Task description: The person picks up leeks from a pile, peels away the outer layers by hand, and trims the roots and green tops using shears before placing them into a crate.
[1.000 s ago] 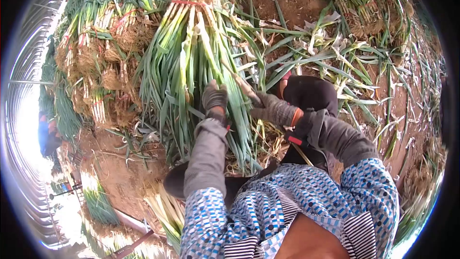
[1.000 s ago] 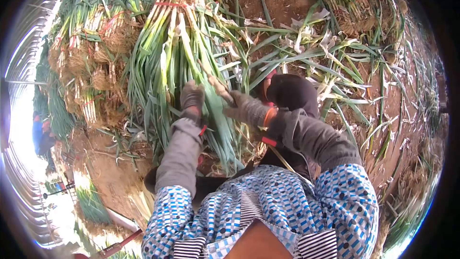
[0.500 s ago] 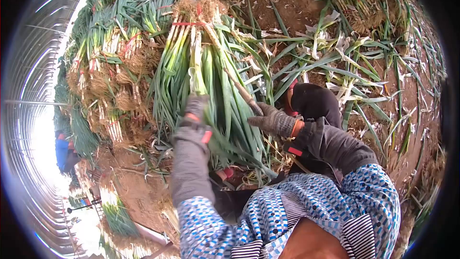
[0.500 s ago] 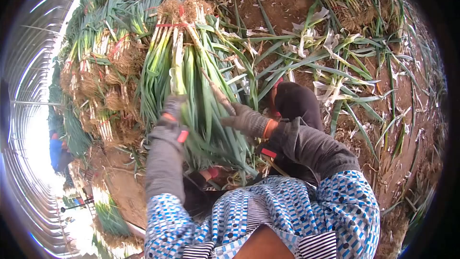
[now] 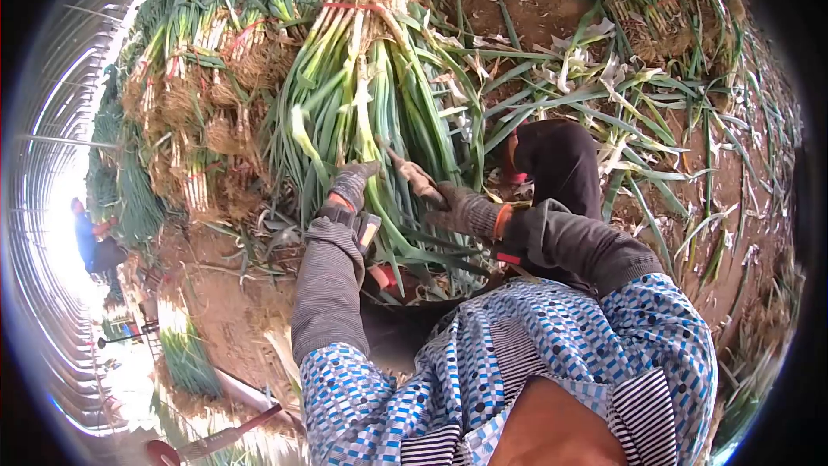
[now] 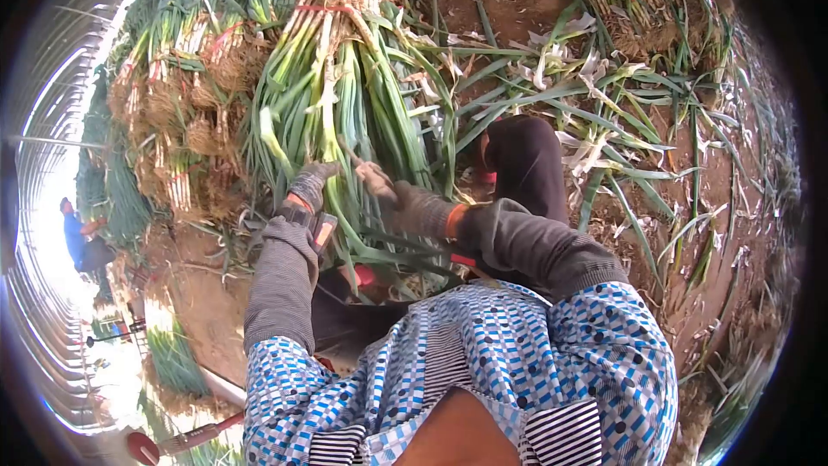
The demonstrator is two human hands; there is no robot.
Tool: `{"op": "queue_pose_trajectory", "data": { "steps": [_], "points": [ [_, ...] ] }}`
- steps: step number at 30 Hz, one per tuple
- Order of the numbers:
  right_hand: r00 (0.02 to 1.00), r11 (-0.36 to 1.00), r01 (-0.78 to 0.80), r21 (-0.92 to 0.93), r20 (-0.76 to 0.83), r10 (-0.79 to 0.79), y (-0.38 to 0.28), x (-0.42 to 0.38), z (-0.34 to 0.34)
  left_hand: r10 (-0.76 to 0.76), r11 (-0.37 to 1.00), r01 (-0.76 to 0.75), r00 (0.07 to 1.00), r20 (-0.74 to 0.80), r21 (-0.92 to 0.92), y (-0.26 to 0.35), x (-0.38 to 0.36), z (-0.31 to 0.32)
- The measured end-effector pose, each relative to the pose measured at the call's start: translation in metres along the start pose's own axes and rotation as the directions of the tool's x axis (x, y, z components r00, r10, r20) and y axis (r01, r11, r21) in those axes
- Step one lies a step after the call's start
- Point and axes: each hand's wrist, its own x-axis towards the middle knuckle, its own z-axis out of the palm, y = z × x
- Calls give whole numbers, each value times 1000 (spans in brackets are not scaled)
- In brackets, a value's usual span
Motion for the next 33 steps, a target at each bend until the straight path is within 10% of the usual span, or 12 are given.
{"op": "queue_pose_trajectory", "data": {
  "steps": [12, 28, 29, 33],
  "points": [
    [988, 993, -64, -103, -145, 49, -17, 143, -31, 121, 993, -120, 990, -77, 20, -25, -19, -5],
    [980, 975, -124, -187, -177, 91, -19, 140, -25, 58, 983, -44, 996, 71, -179, -21, -53, 4],
    [985, 974, 87, -211, -131, -116, -51, 108, -40, 47, 980, -32, 996, 71, -194, -17, -61, 7],
    [981, 959, -150, -243, -158, 113, -37, 123, -26, 64, 948, -23, 991, 120, -317, -15, -77, 13]
  ]
}}
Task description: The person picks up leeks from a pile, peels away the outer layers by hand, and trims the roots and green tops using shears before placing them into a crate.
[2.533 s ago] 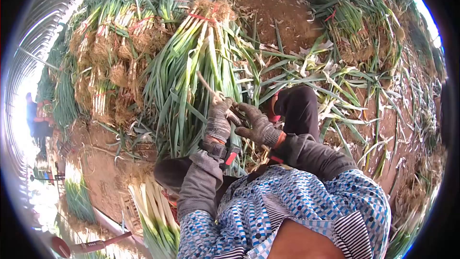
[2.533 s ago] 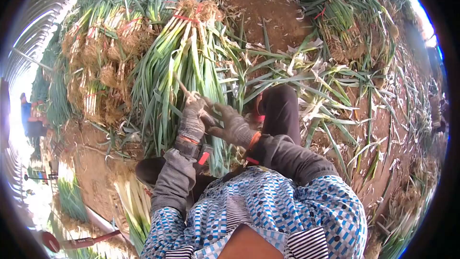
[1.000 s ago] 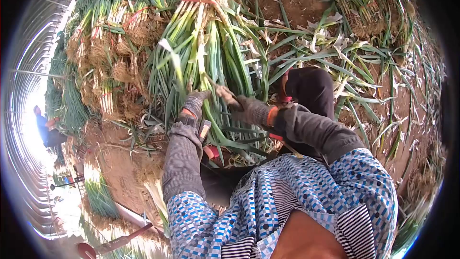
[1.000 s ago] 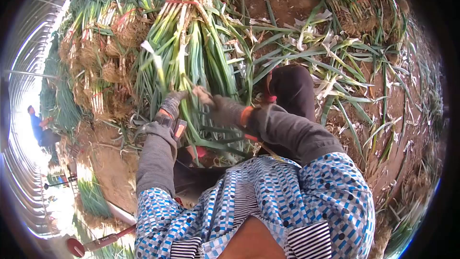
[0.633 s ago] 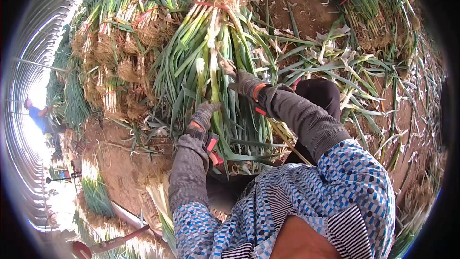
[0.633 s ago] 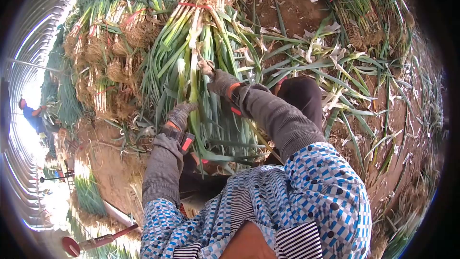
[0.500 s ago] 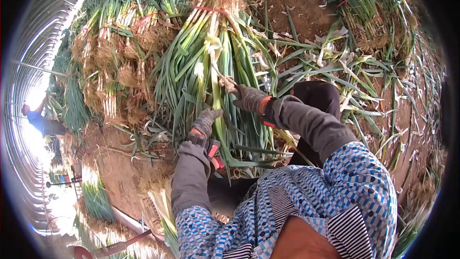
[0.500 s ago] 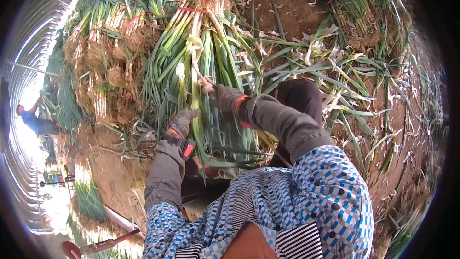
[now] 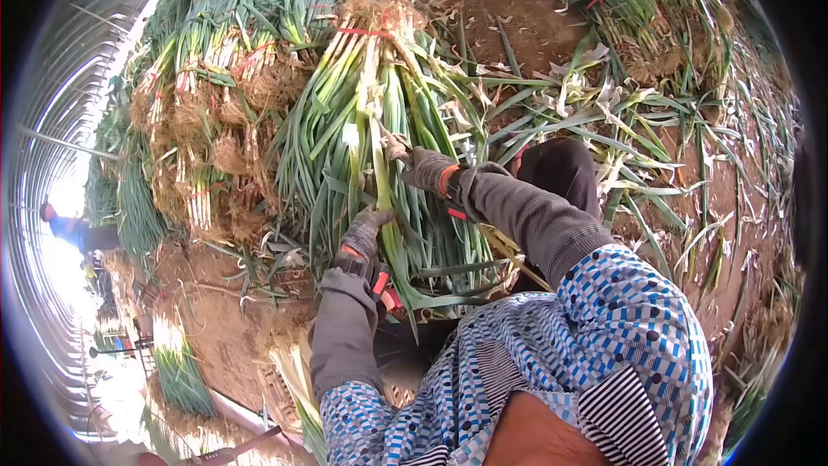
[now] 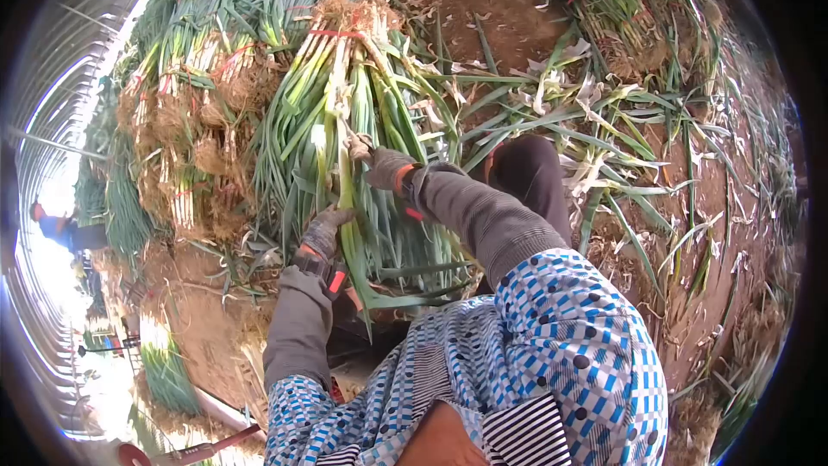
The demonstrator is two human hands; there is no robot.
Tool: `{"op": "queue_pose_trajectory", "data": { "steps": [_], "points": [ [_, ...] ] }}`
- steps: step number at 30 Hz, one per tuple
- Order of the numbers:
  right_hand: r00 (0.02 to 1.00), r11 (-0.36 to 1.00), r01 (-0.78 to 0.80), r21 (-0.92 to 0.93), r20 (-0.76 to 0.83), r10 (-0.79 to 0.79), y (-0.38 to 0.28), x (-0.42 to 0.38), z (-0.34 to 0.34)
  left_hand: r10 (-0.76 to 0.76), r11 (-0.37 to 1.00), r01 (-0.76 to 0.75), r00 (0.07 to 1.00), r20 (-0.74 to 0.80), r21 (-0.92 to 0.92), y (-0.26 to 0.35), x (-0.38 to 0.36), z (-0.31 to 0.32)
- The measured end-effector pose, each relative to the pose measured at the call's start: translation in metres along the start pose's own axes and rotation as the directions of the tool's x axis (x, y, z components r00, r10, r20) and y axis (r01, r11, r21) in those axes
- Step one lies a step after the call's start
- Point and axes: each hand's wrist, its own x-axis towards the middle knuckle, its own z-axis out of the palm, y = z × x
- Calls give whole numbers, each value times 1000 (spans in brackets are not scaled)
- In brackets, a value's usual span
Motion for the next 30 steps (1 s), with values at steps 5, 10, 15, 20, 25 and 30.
{"op": "queue_pose_trajectory", "data": {
  "steps": [5, 10, 15, 20, 25, 30],
  "points": [
    [985, 984, 168, 51, 39, -170, 7, -18, -12, 22, 998, -13, 991, 128, -69, -1, -29, 5],
    [948, 942, 316, 116, -2, -318, 20, -53, -59, 125, 992, -127, 989, 81, 10, 1, -35, 5],
    [954, 936, 291, 196, -130, -269, 44, -65, -113, 303, 952, -291, 941, -149, 94, 50, -43, 0],
    [981, 698, -42, 715, -102, 163, 88, -61, -151, 409, 648, -2, 844, -346, 762, 89, 18, -39],
    [952, 493, 155, 856, -262, 157, 104, -58, -145, 687, 245, 11, 704, -181, 970, 85, 99, 0],
    [953, 404, 87, 911, -194, 231, 95, -56, -147, 536, 319, 84, 805, -253, 944, 77, 176, 92]
  ]
}}
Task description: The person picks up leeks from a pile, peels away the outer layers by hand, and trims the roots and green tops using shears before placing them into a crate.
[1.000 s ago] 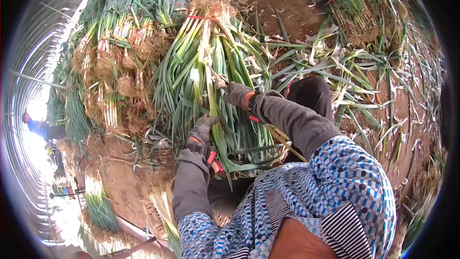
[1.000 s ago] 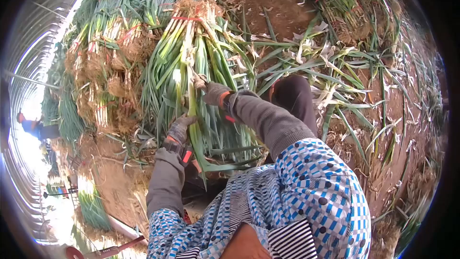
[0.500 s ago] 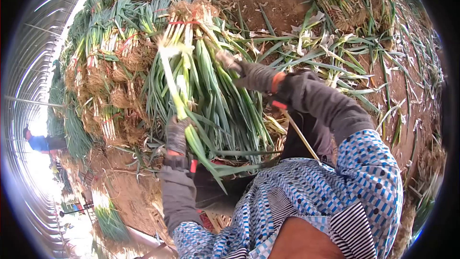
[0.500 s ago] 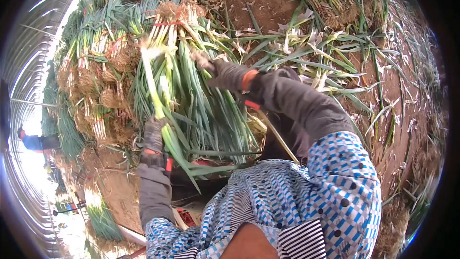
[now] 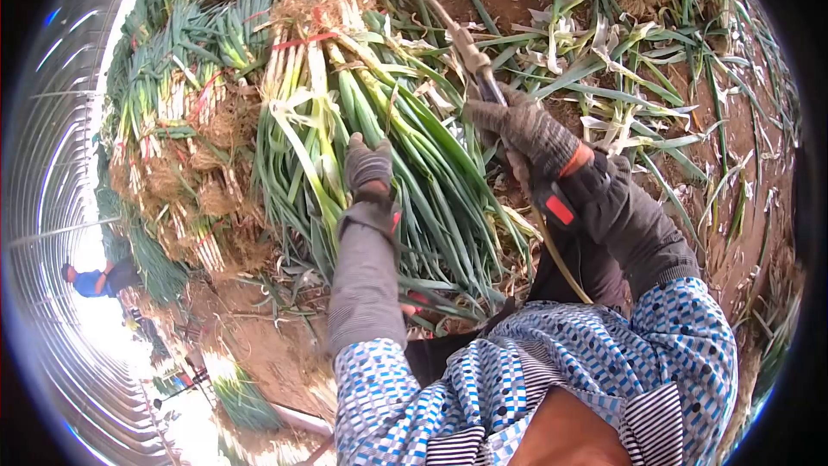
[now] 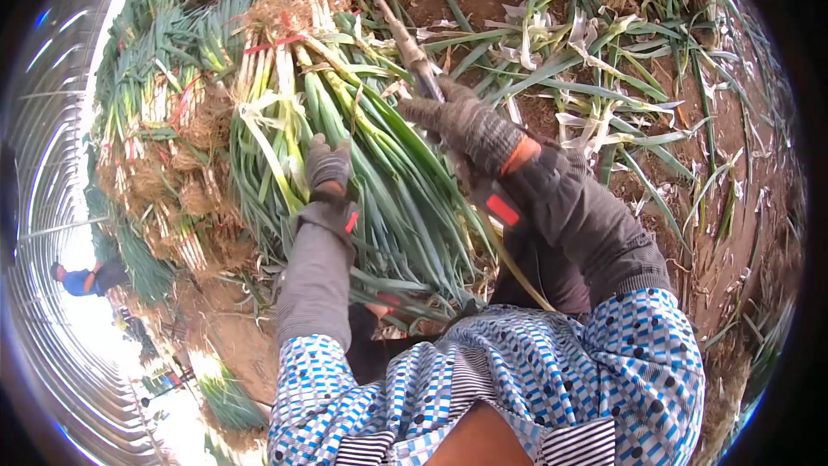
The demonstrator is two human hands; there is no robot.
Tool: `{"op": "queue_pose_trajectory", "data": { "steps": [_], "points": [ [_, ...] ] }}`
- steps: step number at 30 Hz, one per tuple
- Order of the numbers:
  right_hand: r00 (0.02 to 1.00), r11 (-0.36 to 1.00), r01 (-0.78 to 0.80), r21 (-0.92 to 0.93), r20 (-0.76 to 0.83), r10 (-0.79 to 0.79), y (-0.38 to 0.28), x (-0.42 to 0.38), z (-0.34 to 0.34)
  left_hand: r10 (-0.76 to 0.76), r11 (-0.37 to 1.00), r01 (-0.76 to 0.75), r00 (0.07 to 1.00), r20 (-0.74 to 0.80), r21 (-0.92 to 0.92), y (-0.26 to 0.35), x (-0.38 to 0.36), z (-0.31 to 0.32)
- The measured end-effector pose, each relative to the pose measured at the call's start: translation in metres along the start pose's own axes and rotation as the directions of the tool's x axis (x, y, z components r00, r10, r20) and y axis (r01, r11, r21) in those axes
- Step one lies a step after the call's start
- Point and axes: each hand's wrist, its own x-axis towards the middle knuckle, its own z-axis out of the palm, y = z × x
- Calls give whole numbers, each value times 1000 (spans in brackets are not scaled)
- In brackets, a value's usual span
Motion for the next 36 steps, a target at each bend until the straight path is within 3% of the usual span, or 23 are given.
{"op": "queue_pose_trajectory", "data": {
  "steps": [1, 3, 4, 7, 9, 11, 13, 14, 15, 18, 19, 21, 22, 23, 25, 29, 30, 32, 33, 35, 36],
  "points": [
    [996, 991, -81, -108, 35, 85, -6, -2, -2, -36, 999, 37, 999, -25, 24, 11, 4, 12],
    [998, 999, -30, -34, 48, 32, -17, -13, 5, -80, 988, 89, 994, -69, 126, 19, 15, 43],
    [991, 994, -101, -41, 89, 104, -21, -14, 3, -172, 976, 182, 981, -85, 117, 27, 15, 49],
    [991, 991, -106, -76, 72, 112, -32, -19, 9, -262, 961, 263, 965, 23, -81, 12, 39, 62],
    [985, 984, -131, -125, 96, 143, -28, -19, 12, -214, 855, 264, 964, 160, -447, -18, 50, 53],
    [978, 983, -130, -133, 147, 149, -17, -15, 19, 90, 611, 255, 918, 386, -749, -74, 64, 24],
    [965, 987, -121, -108, 219, 143, -4, -15, 26, 153, 457, 402, 844, 515, -794, -73, 27, -37],
    [939, 957, -182, -224, 250, 237, -17, -26, 33, 89, 531, 373, 868, 488, -761, -73, 5, -53],
    [921, 935, -140, -326, 303, 244, -8, -32, 39, 63, 605, 355, 871, 487, -713, -125, 17, -11],
    [864, 832, 39, -554, 436, 250, 42, -45, 55, 60, 676, 386, 820, 569, -628, -155, -28, -1],
    [842, 800, 111, -589, 483, 239, 54, -63, 63, 63, 698, 350, 839, 541, -624, -156, -44, -6],
    [825, 895, 150, -419, 552, 120, 48, -94, 85, 63, 739, 291, 869, 491, -608, -152, -80, -23],
    [843, 811, 97, -578, 481, 242, 54, -92, 93, 106, 597, 389, 828, 550, -702, -133, -103, -53],
    [855, 698, 42, -715, 387, 345, 63, -87, 100, 101, 608, 377, 836, 539, -699, -139, -108, -50],
    [891, 710, 79, -700, 369, 265, 93, -65, 112, 97, 637, 343, 853, 513, -691, -152, -107, -41],
    [938, 687, 84, -722, 289, 189, 120, -21, 129, 220, 556, 247, 877, 427, -794, -180, -121, -24],
    [934, 685, 75, -725, 292, 207, 122, -9, 131, 172, 557, 324, 856, 488, -765, -181, -129, -28],
    [935, 679, 38, -733, 266, 235, 106, -2, 135, 200, 556, 309, 852, 485, -771, -176, -146, -40],
    [938, 727, 132, -674, 321, 127, 73, -19, 141, 214, 558, 300, 849, 483, -774, -173, -152, -47],
    [946, 674, 194, -713, 317, 63, 99, 14, 141, 148, 618, 314, 854, 499, -721, -164, -161, -61],
    [952, 676, 139, -723, 284, 109, 104, 24, 142, 150, 622, 310, 854, 498, -719, -164, -164, -64]
  ]
}}
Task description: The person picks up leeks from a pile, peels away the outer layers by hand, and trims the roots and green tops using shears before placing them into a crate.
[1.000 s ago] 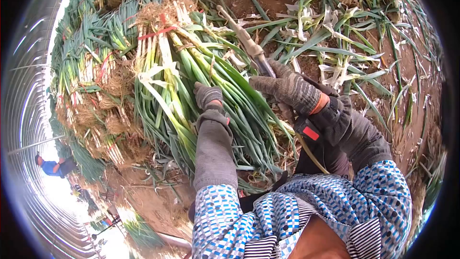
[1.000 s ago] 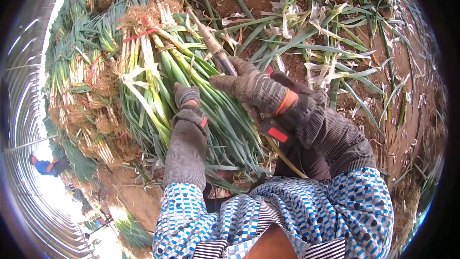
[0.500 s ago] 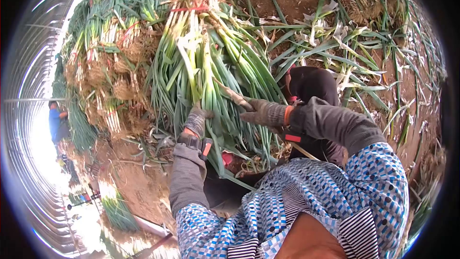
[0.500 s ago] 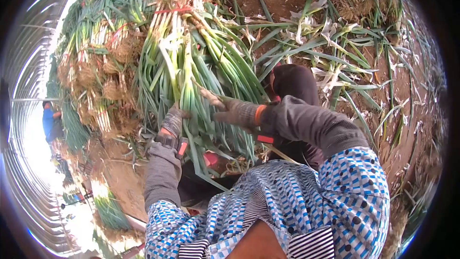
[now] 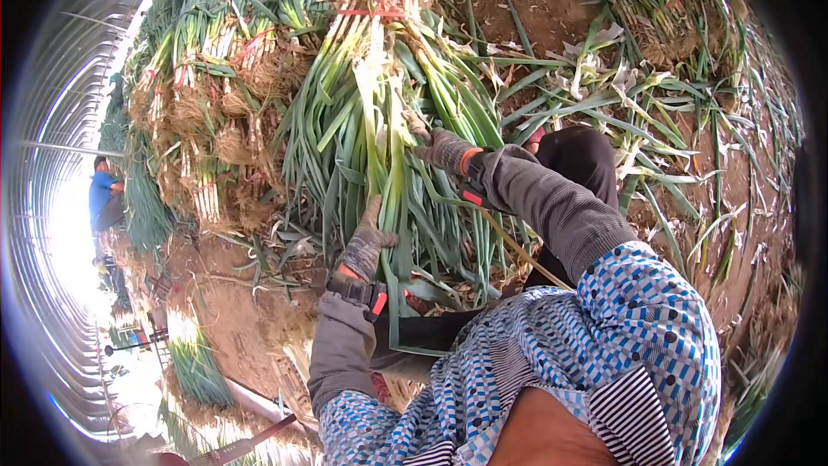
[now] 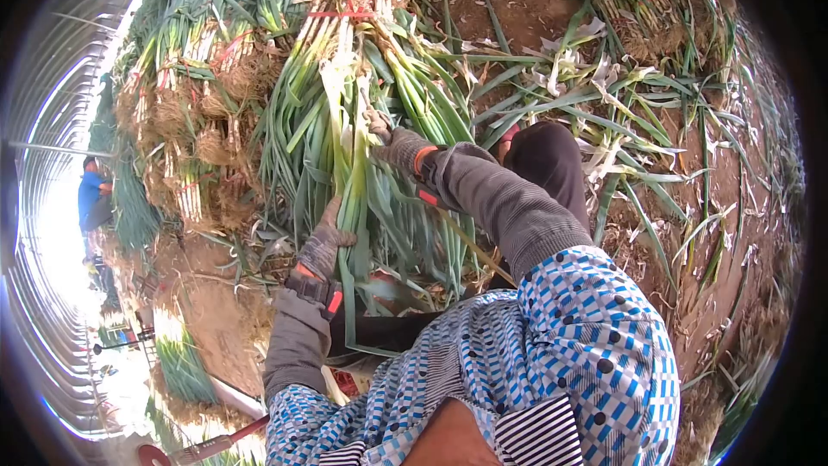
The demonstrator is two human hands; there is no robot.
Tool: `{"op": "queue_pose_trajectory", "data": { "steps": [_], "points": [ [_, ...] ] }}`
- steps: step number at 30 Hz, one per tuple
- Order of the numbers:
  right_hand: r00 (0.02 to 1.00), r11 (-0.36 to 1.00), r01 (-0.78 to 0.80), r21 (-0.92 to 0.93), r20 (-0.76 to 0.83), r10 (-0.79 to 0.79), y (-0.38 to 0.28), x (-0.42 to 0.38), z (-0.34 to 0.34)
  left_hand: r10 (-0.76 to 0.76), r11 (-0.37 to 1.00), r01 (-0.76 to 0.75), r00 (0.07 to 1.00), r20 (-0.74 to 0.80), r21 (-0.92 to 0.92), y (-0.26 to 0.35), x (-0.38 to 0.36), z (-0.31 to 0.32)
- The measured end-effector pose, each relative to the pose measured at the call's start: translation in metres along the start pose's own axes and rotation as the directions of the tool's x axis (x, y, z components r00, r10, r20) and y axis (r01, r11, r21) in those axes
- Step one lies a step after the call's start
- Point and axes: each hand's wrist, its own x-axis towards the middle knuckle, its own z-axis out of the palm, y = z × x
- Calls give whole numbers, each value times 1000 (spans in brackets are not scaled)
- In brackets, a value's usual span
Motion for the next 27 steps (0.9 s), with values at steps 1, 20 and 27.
{"op": "queue_pose_trajectory", "data": {
  "steps": [1, 20, 27],
  "points": [
    [998, 998, -59, 10, 14, 59, -1, 3, 0, -1, 1000, 1, 1000, 3, 4, 3, -7, 2],
    [982, 644, -187, 742, 141, 122, 29, -33, 47, 45, 836, 70, 980, 195, -544, 2, -45, 22],
    [957, 669, -284, 687, 166, 236, 1, -63, 44, -12, 1000, 15, 992, 129, -27, 34, -22, 42]
  ]
}}
